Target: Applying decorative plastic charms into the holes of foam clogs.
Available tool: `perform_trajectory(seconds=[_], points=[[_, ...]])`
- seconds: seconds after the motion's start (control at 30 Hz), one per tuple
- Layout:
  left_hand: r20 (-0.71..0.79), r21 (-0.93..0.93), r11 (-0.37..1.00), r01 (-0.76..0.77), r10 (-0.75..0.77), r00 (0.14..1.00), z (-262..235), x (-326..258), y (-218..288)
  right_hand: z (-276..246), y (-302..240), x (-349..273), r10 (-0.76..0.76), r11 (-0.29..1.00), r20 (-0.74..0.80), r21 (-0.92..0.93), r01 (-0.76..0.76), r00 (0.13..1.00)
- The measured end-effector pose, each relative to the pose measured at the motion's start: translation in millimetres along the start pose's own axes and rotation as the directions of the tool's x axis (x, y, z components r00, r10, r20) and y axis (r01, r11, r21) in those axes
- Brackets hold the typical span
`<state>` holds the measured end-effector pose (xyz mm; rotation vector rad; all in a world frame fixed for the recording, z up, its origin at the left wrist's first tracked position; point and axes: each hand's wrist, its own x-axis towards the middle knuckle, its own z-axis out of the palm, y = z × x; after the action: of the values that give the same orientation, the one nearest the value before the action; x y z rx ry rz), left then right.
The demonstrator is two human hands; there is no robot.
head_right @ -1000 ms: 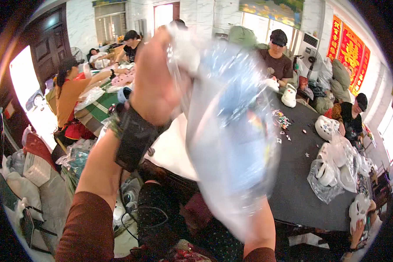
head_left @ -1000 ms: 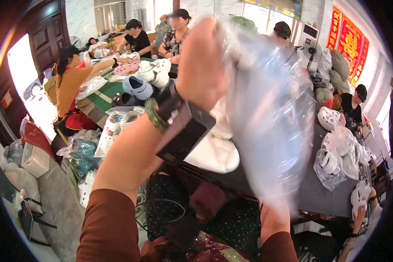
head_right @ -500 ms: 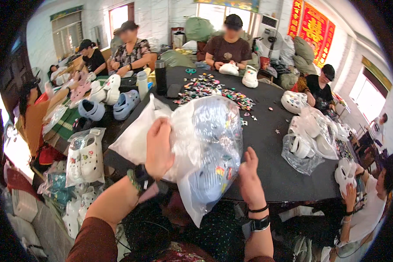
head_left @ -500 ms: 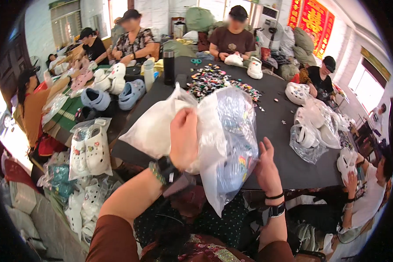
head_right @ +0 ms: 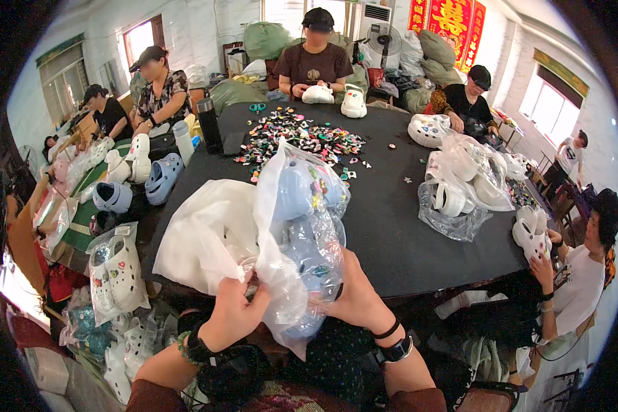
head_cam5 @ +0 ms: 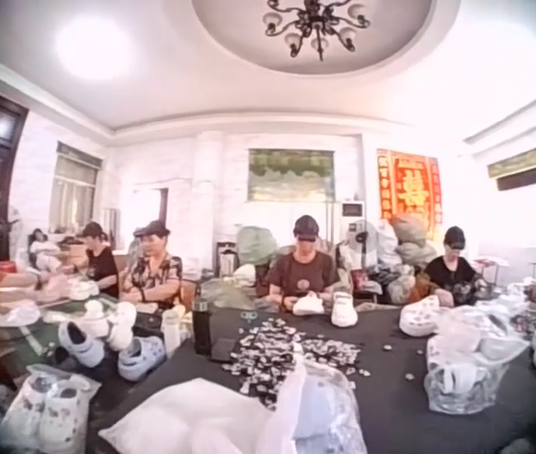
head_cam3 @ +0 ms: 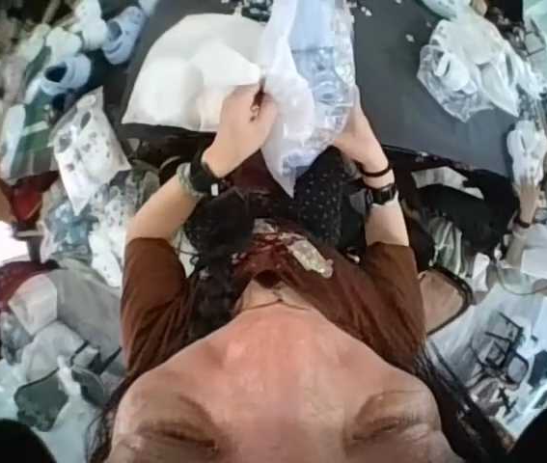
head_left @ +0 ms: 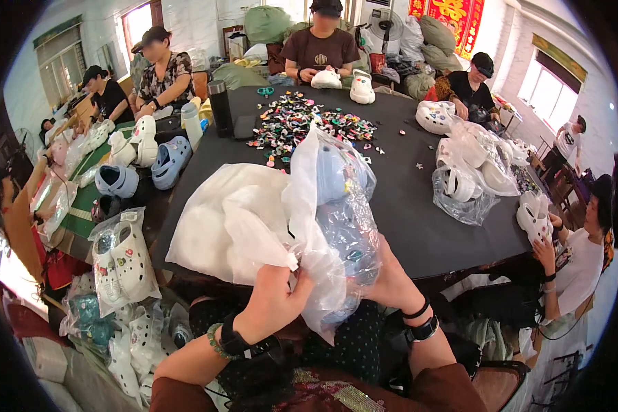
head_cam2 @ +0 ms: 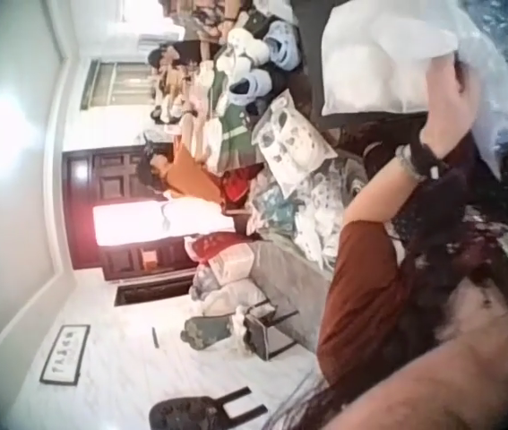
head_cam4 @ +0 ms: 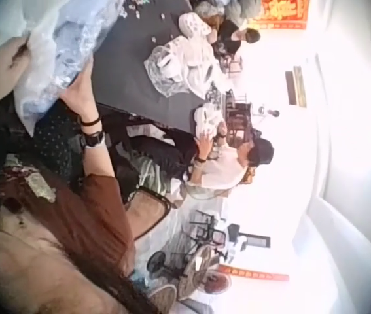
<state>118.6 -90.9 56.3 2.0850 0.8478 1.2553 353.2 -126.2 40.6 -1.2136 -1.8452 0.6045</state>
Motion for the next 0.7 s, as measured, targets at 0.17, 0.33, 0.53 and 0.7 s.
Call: perform_trajectory(seconds=[0.17, 0.33, 0.53, 0.7], points=[[-0.006, 0.069, 0.997, -0.042, 0.043, 0.999, -16, -8, -4, 5, -18, -1, 0.144, 0.983, -0.117, 0.134, -0.128, 0.983], [-0.021, -0.053, 0.998, -0.021, 0.020, 1.000, -34, -16, -22, 15, -13, 1, 0.214, 0.922, -0.114, 0.352, -0.162, 0.970], [-0.337, -0.023, 1.000, 0.001, -0.008, 0.941, -75, -13, -20, -1, 3, -2, 0.267, 0.901, -0.143, 0.389, -0.194, 0.953], [-0.603, -0.277, 0.945, 0.172, -0.310, 0.735, -114, -15, -23, -21, -12, -4, 0.328, 0.895, -0.129, 0.361, -0.264, 0.936]])
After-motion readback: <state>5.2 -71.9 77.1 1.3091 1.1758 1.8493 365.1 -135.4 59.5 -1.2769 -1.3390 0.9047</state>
